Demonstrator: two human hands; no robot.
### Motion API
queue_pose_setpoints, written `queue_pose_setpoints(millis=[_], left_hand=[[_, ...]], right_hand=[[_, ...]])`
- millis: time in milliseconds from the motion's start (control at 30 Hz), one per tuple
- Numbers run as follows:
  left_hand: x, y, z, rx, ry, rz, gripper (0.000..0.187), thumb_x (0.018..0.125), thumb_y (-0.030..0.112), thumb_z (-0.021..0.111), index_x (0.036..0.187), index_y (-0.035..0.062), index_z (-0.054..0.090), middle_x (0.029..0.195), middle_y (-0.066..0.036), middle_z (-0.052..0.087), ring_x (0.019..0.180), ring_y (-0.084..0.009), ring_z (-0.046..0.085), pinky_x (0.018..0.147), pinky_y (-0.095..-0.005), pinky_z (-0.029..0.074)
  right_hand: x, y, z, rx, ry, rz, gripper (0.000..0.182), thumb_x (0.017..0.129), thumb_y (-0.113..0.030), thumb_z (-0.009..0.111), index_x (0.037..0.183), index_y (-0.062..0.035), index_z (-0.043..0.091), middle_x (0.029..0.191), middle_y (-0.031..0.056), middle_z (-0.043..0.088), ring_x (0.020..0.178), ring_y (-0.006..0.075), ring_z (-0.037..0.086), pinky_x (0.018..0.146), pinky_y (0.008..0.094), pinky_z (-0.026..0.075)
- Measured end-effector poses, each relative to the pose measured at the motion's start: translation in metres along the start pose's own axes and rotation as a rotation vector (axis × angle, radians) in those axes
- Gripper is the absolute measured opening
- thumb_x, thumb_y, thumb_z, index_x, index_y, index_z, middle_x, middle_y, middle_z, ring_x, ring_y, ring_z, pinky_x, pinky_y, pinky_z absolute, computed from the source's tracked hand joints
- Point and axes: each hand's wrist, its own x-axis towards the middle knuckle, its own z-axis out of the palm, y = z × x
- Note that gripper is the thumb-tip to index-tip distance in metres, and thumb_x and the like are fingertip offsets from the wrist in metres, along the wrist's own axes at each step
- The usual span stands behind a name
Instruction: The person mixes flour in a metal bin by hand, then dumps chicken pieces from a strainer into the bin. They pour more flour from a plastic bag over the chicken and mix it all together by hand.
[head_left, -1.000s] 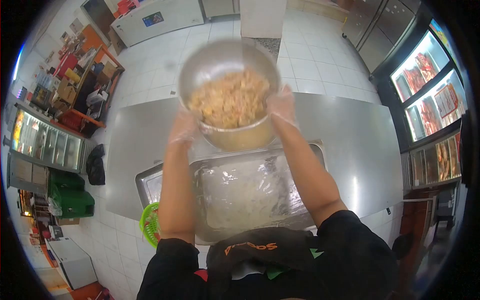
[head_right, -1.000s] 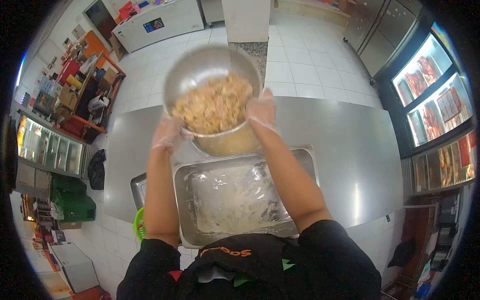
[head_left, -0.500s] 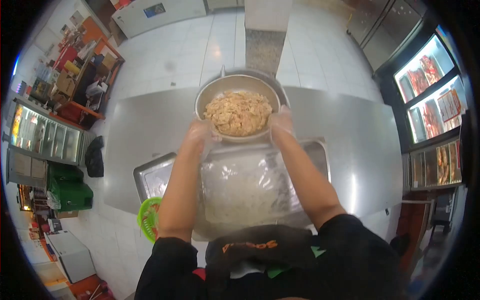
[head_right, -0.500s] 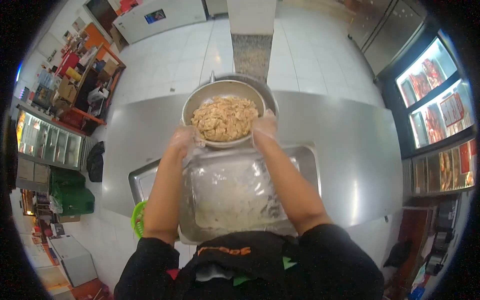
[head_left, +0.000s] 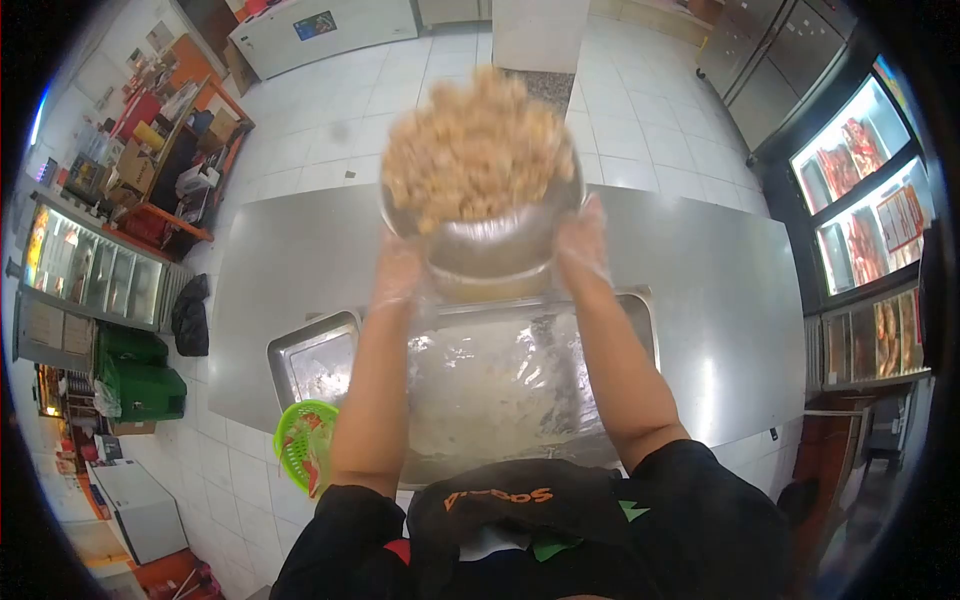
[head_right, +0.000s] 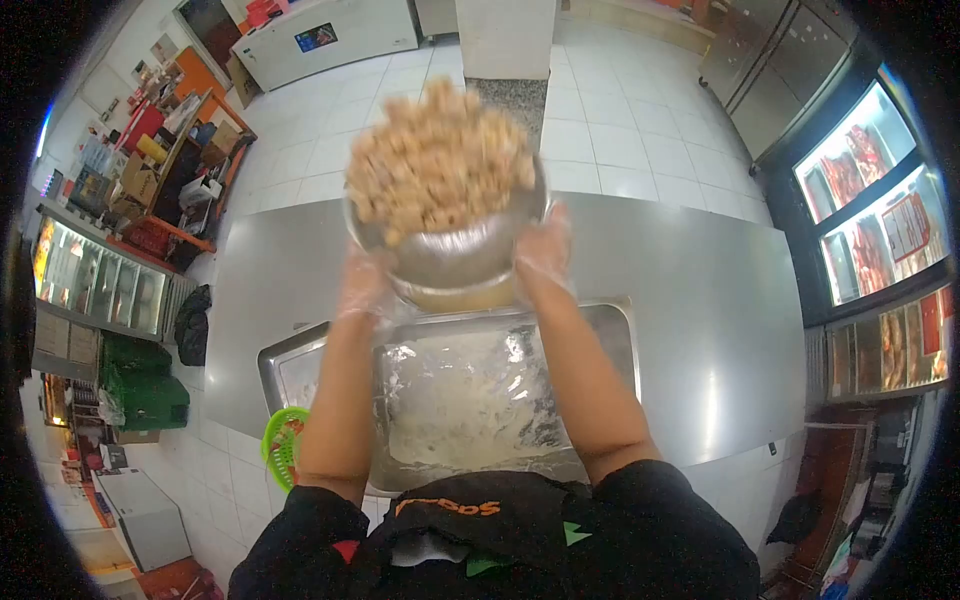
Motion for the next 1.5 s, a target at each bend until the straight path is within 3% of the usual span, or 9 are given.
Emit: queue_pose_setpoints(millis=[167, 333, 467, 667, 800, 1133, 1267, 1400, 1500], left_hand=[[-0.025, -0.024, 0.008, -0.193, 0.047, -0.576, 0.066, 0.075, 0.0, 0.054, 0.139, 0.0023, 0.042, 0.114, -0.014, 0.059, 0.087, -0.0264, 0.063, 0.063, -0.0369, 0.057], [0.002, 0.034, -0.005, -0.006, -0.007, -0.143, 0.068, 0.076, 0.0, 0.057, 0.141, 0.0017, 0.037, 0.118, -0.014, 0.058, 0.096, -0.0266, 0.062, 0.074, -0.0368, 0.057], [0.006, 0.05, -0.011, -0.127, 0.032, 0.341, 0.07, 0.078, 0.001, 0.059, 0.144, 0.0032, 0.034, 0.122, -0.013, 0.056, 0.104, -0.0252, 0.06, 0.082, -0.0353, 0.056], [-0.034, 0.023, -0.015, -0.038, -0.011, -0.447, 0.066, 0.084, 0.002, 0.055, 0.145, 0.0029, 0.031, 0.12, -0.016, 0.058, 0.089, -0.0233, 0.062, 0.076, -0.0315, 0.054], [-0.048, -0.014, -0.009, -0.196, 0.003, -0.585, 0.065, 0.082, 0.008, 0.057, 0.141, 0.0036, 0.031, 0.118, -0.018, 0.058, 0.089, -0.0305, 0.065, 0.064, -0.0451, 0.059], [-0.012, 0.106, -0.011, -0.343, 0.088, 0.22, 0.059, 0.086, 0.003, 0.061, 0.141, 0.0029, 0.039, 0.12, -0.012, 0.061, 0.098, -0.0206, 0.062, 0.086, -0.0331, 0.052], [0.007, 0.043, -0.025, 0.378, 0.117, 0.719, 0.068, 0.082, -0.001, 0.06, 0.144, 0.0015, 0.034, 0.12, -0.012, 0.061, 0.104, -0.0213, 0.059, 0.092, -0.0345, 0.049], [-0.02, -0.015, -0.006, -0.094, 0.057, -0.261, 0.082, 0.073, -0.009, 0.059, 0.148, 0.0052, 0.03, 0.131, -0.012, 0.054, 0.12, -0.0254, 0.053, 0.101, -0.0388, 0.046], [-0.036, -0.022, 0.0, -0.268, -0.024, -0.265, 0.083, 0.073, -0.008, 0.062, 0.148, 0.0073, 0.03, 0.132, -0.013, 0.053, 0.119, -0.0265, 0.056, 0.101, -0.0377, 0.048]], right_hand=[[-0.007, 0.045, 0.003, -0.108, -0.112, 0.162, 0.024, 0.085, -0.005, 0.048, 0.108, -0.0016, 0.055, 0.099, 0.025, 0.063, 0.094, 0.0384, 0.064, 0.083, 0.0442, 0.048], [-0.004, -0.034, -0.013, -0.199, 0.039, 0.058, 0.026, 0.086, -0.007, 0.052, 0.112, -0.0024, 0.054, 0.096, 0.0221, 0.063, 0.09, 0.034, 0.064, 0.081, 0.043, 0.049], [0.021, 0.001, 0.004, 0.355, 0.1, -0.309, 0.032, 0.087, -0.009, 0.055, 0.118, -0.0003, 0.051, 0.093, 0.0178, 0.062, 0.089, 0.0283, 0.064, 0.081, 0.0409, 0.049], [-0.021, -0.014, -0.012, -0.117, -0.104, 0.012, 0.039, 0.088, -0.011, 0.055, 0.124, 0.003, 0.049, 0.109, 0.0247, 0.061, 0.105, 0.0354, 0.061, 0.09, 0.0409, 0.047], [-0.016, 0.064, 0.008, -0.31, -0.08, 0.034, 0.041, 0.089, -0.013, 0.055, 0.126, 0.0032, 0.048, 0.114, 0.0294, 0.06, 0.11, 0.0425, 0.059, 0.095, 0.0432, 0.045], [-0.008, -0.082, -0.023, 0.45, 0.027, -0.207, 0.045, 0.083, -0.009, 0.055, 0.126, 0.0006, 0.047, 0.109, 0.0167, 0.062, 0.094, 0.0265, 0.06, 0.088, 0.0384, 0.047], [0.01, -0.009, 0.005, 0.186, 0.207, -0.509, 0.033, 0.085, -0.009, 0.057, 0.115, 0.0031, 0.049, 0.103, 0.0171, 0.061, 0.083, 0.0248, 0.06, 0.079, 0.0381, 0.049], [-0.022, 0.012, 0.011, -0.017, 0.03, 0.093, 0.035, 0.085, -0.008, 0.055, 0.117, 0.0056, 0.051, 0.102, 0.0221, 0.062, 0.089, 0.032, 0.06, 0.085, 0.0409, 0.048], [-0.007, 0.05, 0.013, -0.125, -0.088, 0.124, 0.038, 0.085, -0.008, 0.053, 0.12, 0.006, 0.051, 0.1, 0.0228, 0.062, 0.092, 0.0323, 0.061, 0.084, 0.0399, 0.048]])
